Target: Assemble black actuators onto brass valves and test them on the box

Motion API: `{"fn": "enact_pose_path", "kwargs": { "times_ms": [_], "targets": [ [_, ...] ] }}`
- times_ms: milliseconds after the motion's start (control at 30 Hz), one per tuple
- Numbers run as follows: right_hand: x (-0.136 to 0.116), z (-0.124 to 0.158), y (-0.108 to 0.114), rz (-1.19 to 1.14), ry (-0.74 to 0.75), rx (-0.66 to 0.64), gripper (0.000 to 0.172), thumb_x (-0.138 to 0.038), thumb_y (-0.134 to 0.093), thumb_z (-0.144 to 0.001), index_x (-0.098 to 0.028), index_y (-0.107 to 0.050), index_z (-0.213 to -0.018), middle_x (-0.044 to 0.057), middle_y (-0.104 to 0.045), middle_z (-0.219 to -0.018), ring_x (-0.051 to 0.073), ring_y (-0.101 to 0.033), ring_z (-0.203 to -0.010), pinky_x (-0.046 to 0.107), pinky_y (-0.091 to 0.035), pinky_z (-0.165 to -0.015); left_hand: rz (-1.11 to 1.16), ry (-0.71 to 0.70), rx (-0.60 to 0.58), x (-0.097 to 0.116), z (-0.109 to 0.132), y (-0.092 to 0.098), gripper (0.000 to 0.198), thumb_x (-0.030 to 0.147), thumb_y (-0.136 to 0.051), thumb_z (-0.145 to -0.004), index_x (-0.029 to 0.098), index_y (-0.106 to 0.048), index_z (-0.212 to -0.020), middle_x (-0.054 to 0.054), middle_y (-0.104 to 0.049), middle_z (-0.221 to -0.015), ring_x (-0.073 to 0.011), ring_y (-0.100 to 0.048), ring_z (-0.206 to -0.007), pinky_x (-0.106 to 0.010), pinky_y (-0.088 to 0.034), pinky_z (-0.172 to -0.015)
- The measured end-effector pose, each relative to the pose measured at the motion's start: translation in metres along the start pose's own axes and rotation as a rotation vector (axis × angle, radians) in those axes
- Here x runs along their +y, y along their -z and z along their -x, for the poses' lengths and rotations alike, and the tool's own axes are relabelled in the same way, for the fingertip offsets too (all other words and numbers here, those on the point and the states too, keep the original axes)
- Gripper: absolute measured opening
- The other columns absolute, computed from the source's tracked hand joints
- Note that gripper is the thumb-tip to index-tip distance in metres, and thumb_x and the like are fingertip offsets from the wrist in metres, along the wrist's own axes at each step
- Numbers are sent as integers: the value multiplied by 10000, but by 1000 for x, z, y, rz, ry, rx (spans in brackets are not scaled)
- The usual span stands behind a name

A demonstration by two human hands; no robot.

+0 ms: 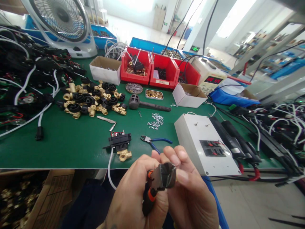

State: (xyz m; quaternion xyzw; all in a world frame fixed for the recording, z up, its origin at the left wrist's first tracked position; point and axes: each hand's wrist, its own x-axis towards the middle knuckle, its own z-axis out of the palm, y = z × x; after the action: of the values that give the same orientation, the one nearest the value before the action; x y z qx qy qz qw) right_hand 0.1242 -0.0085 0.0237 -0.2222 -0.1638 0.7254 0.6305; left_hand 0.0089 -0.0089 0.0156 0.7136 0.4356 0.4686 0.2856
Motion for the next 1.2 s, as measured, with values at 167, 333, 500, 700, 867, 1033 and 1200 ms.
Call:
{"fn": "enact_pose_path", "kwargs": {
  "times_ms": [167,333,500,700,867,1033,1200],
  "targets": [
    [-5,-3,0,-92,9,-52,197,-66,-666,-762,-177,-616,-917,-60,-601,-845,15,-621,-743,300,-455,-1096,-79,-24,23,0,5,3,125,134,-437,-897,243,-471,-948,41,-608,-790,-102,-615,-656,-194,-513,-604],
    [-12,-5,-3,-121,66,-35,201,-47,-647,-758,-170,-603,-911,-55,-584,-831,14,-622,-731,308,-473,-1091,-293,-95,-7,-7,9,-2,140,156,-441,-887,210,-493,-1006,-12,-620,-863,-153,-613,-760,-265,-502,-670],
    [-15,-4,-4,-142,80,-33,203,-47,-655,-751,-168,-592,-902,-57,-581,-825,6,-622,-715,308,-479,-1090,-381,-157,-46,-13,10,-9,152,199,-468,-894,191,-504,-1041,-38,-617,-866,-187,-593,-736,-303,-496,-627],
    [-15,-3,-5,-155,73,-34,213,-41,-653,-756,-168,-590,-915,-55,-586,-837,7,-632,-739,310,-479,-1092,-416,-176,-61,-15,11,-10,198,207,-475,-891,169,-511,-1082,-56,-617,-878,-200,-590,-725,-319,-508,-607],
    [-15,-3,-4,-162,75,-42,204,-43,-652,-761,-163,-594,-916,-54,-584,-830,8,-633,-745,306,-473,-1097,-460,-192,-38,-13,10,-11,202,204,-466,-888,160,-504,-1081,-64,-619,-888,-203,-606,-740,-314,-509,-606],
    [-15,-2,-5,-163,73,-24,195,-47,-652,-759,-163,-596,-906,-53,-581,-828,9,-631,-732,307,-479,-1091,-493,-187,-48,-13,10,-10,211,211,-457,-894,161,-496,-1095,-65,-619,-886,-200,-614,-735,-306,-510,-601],
    [-14,-3,-8,-169,63,-24,203,-38,-647,-755,-164,-596,-905,-52,-583,-819,13,-637,-739,297,-492,-1079,-492,-184,-37,-13,11,-9,217,213,-458,-892,158,-495,-1099,-69,-614,-897,-198,-612,-740,-307,-508,-605]
  ]
}}
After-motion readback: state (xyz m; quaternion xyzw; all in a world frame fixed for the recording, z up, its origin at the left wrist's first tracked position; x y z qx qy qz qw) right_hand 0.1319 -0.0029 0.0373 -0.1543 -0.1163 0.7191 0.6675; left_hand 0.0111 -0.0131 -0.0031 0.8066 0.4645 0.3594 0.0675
